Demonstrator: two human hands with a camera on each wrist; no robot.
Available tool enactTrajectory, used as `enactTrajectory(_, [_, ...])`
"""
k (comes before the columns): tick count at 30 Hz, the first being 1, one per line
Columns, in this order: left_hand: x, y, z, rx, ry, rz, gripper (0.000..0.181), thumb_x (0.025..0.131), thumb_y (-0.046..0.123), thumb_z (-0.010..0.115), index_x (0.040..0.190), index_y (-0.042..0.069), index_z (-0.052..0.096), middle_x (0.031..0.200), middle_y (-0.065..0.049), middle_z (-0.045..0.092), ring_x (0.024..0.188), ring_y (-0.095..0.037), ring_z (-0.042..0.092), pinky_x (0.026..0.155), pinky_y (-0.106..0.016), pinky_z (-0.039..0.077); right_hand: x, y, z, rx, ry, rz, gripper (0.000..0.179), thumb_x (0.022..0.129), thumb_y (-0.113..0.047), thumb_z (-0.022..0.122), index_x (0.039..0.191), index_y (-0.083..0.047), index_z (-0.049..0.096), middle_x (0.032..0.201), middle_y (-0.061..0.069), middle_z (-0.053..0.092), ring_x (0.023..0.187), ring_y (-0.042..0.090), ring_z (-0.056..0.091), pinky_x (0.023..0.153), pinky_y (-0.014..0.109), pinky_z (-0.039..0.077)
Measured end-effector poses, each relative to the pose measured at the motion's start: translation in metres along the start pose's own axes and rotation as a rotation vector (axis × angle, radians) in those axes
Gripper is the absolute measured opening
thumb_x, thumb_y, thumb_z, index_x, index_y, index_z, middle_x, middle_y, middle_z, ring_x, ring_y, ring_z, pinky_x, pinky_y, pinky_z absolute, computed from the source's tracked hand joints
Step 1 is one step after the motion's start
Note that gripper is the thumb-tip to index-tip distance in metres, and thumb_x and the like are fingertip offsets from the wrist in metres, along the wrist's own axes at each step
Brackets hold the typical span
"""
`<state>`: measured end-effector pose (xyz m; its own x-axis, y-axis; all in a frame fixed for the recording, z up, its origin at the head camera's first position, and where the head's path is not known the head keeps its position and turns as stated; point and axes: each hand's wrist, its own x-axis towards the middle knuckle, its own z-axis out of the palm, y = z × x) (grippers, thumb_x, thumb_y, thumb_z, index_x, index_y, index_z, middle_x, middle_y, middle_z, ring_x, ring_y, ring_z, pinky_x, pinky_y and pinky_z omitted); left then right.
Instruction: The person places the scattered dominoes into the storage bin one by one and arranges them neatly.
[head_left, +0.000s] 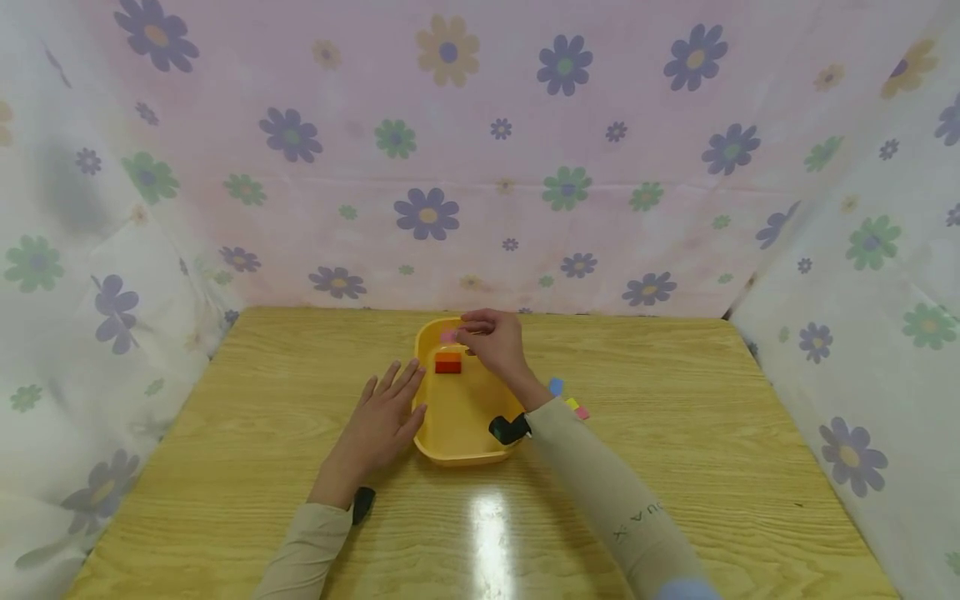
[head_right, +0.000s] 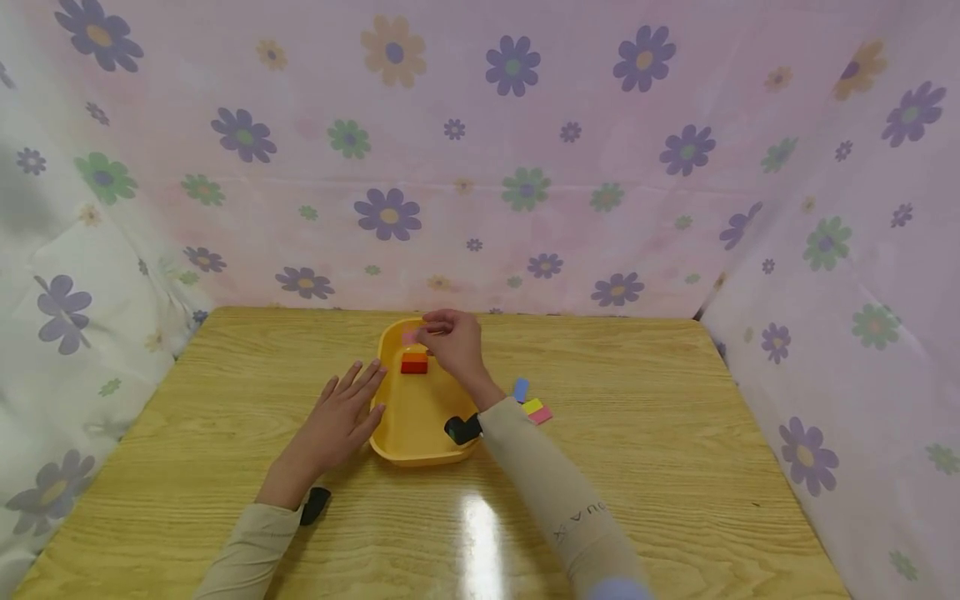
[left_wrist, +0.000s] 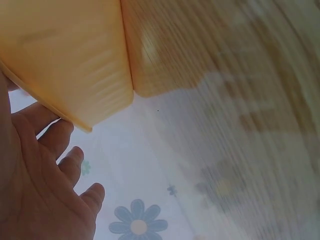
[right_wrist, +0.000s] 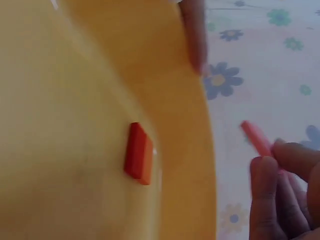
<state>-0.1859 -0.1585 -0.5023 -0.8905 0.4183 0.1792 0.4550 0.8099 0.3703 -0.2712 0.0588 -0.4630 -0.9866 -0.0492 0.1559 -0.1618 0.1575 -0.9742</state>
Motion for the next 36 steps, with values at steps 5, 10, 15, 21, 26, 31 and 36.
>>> enactTrajectory(5, [0.000, 0.000, 0.000, 0.001, 0.010, 0.004, 0.059, 0.106, 0.032, 0.052, 0.158, 0.007, 0.037, 0.166, -0.009, 0.030, 0.155, -0.038, 0.022, 0.121, -0.066, 0.018, 0.003, 0.010, 0.010, -0.157, -0.084, 0.164, 0.042, 0.085, -0.004, 0.080, 0.122, 0.008, 0.066, 0.095, 0.020, 0.076, 0.079, 0.034, 0.076, 0.073, 0.045, 0.063])
enactTrajectory(10, [0.001, 0.000, 0.001, 0.008, 0.006, 0.001, 0.060, 0.105, 0.031, 0.053, 0.157, 0.006, 0.038, 0.166, -0.009, 0.031, 0.155, -0.038, 0.022, 0.121, -0.066, 0.018, 0.002, 0.014, 0.016, -0.314, -0.124, 0.271, 0.054, 0.078, -0.008, 0.086, 0.123, 0.011, 0.063, 0.092, 0.021, 0.076, 0.086, 0.031, 0.076, 0.083, 0.041, 0.061])
enactTrajectory(15, [0.001, 0.001, -0.001, 0.011, -0.006, -0.005, 0.061, 0.105, 0.032, 0.053, 0.157, 0.006, 0.037, 0.166, -0.008, 0.030, 0.155, -0.036, 0.021, 0.122, -0.065, 0.017, 0.000, 0.021, 0.018, -0.505, -0.156, 0.317, 0.045, 0.075, -0.017, 0.090, 0.104, 0.009, 0.067, 0.075, 0.006, 0.062, 0.074, 0.019, 0.058, 0.068, 0.028, 0.050])
enactTrajectory(21, [0.000, 0.000, -0.001, 0.007, -0.003, -0.003, 0.060, 0.106, 0.032, 0.052, 0.158, 0.007, 0.036, 0.166, -0.007, 0.029, 0.155, -0.036, 0.021, 0.122, -0.064, 0.018, -0.001, 0.030, 0.020, -0.530, -0.134, 0.335, 0.045, 0.077, -0.020, 0.089, 0.103, 0.009, 0.066, 0.078, 0.006, 0.052, 0.068, 0.018, 0.045, 0.063, 0.027, 0.043])
enactTrajectory(26, [0.000, 0.000, -0.001, 0.005, -0.003, -0.002, 0.060, 0.106, 0.031, 0.053, 0.158, 0.007, 0.036, 0.167, -0.007, 0.029, 0.155, -0.036, 0.021, 0.122, -0.065, 0.017, -0.003, 0.030, 0.021, -0.519, -0.111, 0.338, 0.064, 0.079, -0.021, 0.088, 0.126, 0.011, 0.059, 0.112, 0.022, 0.066, 0.092, 0.028, 0.062, 0.091, 0.040, 0.056])
enactTrajectory(31, [0.001, -0.001, 0.000, 0.003, -0.006, -0.004, 0.060, 0.106, 0.032, 0.053, 0.158, 0.008, 0.036, 0.167, -0.007, 0.029, 0.155, -0.036, 0.021, 0.123, -0.064, 0.017, -0.002, 0.033, 0.022, -0.523, -0.103, 0.337, 0.061, 0.080, -0.020, 0.088, 0.124, 0.009, 0.059, 0.107, 0.020, 0.064, 0.089, 0.028, 0.061, 0.088, 0.040, 0.056])
enactTrajectory(36, [0.000, 0.000, 0.000, -0.003, -0.002, -0.010, 0.060, 0.105, 0.031, 0.054, 0.158, 0.008, 0.037, 0.166, -0.007, 0.029, 0.155, -0.036, 0.021, 0.122, -0.064, 0.017, -0.001, 0.036, 0.023, -0.516, -0.105, 0.326, 0.059, 0.080, -0.020, 0.088, 0.122, 0.008, 0.057, 0.098, 0.016, 0.062, 0.080, 0.023, 0.059, 0.082, 0.036, 0.056])
